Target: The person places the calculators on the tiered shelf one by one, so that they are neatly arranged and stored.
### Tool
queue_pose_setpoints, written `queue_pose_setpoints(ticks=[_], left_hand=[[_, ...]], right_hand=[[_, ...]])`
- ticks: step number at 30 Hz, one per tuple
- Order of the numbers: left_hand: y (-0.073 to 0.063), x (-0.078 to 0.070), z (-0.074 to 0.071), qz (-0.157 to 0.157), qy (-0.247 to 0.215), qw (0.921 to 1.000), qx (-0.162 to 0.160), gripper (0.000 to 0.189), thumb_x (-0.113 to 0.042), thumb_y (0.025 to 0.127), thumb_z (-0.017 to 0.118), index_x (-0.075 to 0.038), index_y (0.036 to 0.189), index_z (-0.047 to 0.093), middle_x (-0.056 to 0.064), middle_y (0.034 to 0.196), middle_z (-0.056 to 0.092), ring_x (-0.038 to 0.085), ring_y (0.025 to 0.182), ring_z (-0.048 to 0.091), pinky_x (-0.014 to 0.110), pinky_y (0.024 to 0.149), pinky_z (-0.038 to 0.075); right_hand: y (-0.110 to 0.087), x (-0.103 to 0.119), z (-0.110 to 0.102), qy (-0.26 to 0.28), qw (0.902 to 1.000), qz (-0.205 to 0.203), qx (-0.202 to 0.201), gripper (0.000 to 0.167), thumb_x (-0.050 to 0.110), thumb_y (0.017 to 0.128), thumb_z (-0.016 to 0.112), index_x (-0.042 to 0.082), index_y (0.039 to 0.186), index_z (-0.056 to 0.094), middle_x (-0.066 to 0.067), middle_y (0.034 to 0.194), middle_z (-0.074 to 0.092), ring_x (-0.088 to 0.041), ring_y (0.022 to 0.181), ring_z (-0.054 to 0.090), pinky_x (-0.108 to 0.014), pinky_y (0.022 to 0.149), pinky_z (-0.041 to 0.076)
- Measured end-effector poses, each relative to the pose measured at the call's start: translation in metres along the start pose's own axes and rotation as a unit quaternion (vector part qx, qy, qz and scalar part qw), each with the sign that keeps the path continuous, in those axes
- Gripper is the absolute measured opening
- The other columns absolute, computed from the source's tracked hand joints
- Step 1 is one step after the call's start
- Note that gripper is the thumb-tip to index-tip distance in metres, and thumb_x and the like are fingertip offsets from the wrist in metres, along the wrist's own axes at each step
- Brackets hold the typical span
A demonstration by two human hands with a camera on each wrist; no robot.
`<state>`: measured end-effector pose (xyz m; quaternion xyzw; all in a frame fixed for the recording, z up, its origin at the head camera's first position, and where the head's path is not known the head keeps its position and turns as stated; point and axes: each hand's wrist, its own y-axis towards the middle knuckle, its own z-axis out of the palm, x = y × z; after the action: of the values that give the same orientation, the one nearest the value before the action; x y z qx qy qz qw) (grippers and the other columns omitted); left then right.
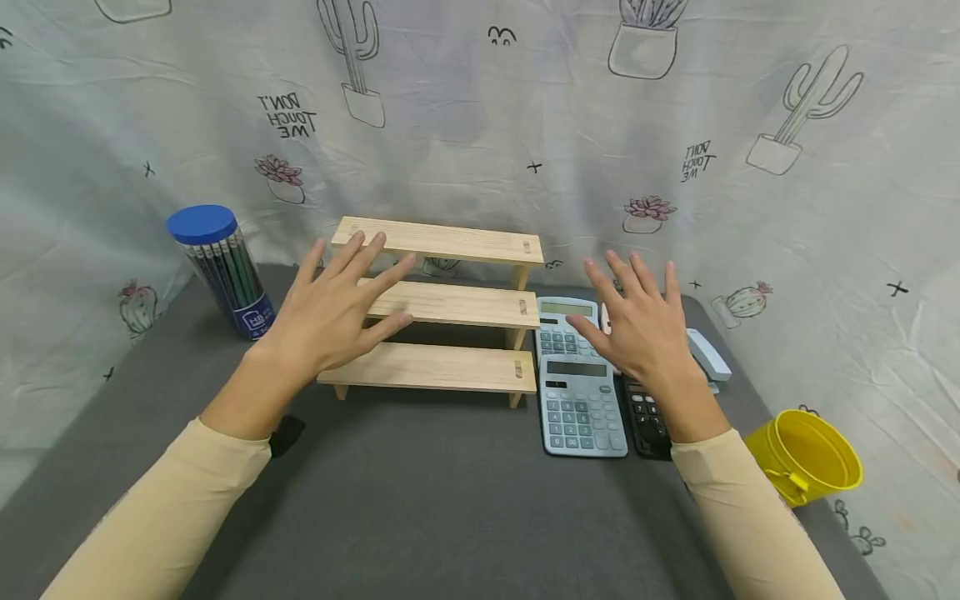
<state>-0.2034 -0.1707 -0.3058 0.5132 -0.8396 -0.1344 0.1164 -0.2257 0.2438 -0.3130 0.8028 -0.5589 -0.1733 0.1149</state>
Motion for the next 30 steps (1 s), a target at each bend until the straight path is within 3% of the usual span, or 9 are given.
queue_pose_setpoints(ticks=[4,10,18,26,30], left_hand=[[-0.005,0.005,0.004,-0.002,-0.002,1.0,0.003,0.074,-0.071,0.101,0.041,-0.039,0.165,0.019,0.01,0.172,0.018,0.035,0.158,0.014,0.06,0.124,-0.005],[-0.014,0.013,0.013,-0.001,-0.023,0.9996,0.016,0.077,-0.071,0.099,0.045,-0.037,0.165,0.022,0.011,0.172,0.018,0.033,0.159,0.013,0.065,0.123,0.006],[-0.026,0.025,0.019,0.01,-0.046,0.9989,0.0,0.077,-0.069,0.098,0.051,-0.035,0.164,0.027,0.008,0.171,0.023,0.031,0.158,0.018,0.064,0.122,0.013],[-0.041,0.034,0.025,0.045,-0.099,0.9941,-0.004,0.076,-0.053,0.096,0.068,-0.023,0.16,0.04,0.016,0.167,0.03,0.043,0.149,0.032,0.068,0.109,0.035],[-0.048,0.037,0.026,0.033,-0.117,0.9924,0.016,0.077,-0.055,0.096,0.067,-0.025,0.161,0.038,0.015,0.166,0.031,0.043,0.147,0.035,0.066,0.108,0.038]], right_hand=[[-0.004,-0.005,0.002,0.018,0.9998,-0.002,0.0,0.085,0.069,0.095,0.055,0.026,0.164,0.029,-0.013,0.167,0.03,-0.039,0.155,0.022,-0.065,0.123,-0.001],[-0.016,-0.013,0.004,0.039,0.9992,0.004,-0.005,0.083,0.065,0.095,0.059,0.024,0.163,0.033,-0.014,0.165,0.034,-0.04,0.153,0.026,-0.069,0.121,0.007],[-0.03,-0.027,0.005,0.062,0.9975,0.031,0.015,0.082,0.063,0.096,0.059,0.022,0.162,0.033,-0.016,0.165,0.033,-0.043,0.152,0.026,-0.069,0.121,0.011],[-0.045,-0.051,0.012,0.12,0.9903,0.065,0.026,0.083,0.058,0.098,0.06,0.015,0.163,0.032,-0.022,0.163,0.034,-0.051,0.144,0.034,-0.069,0.114,0.025],[-0.053,-0.061,0.015,0.126,0.9894,0.067,0.026,0.084,0.058,0.098,0.06,0.013,0.163,0.031,-0.023,0.162,0.034,-0.052,0.142,0.036,-0.069,0.113,0.027]])
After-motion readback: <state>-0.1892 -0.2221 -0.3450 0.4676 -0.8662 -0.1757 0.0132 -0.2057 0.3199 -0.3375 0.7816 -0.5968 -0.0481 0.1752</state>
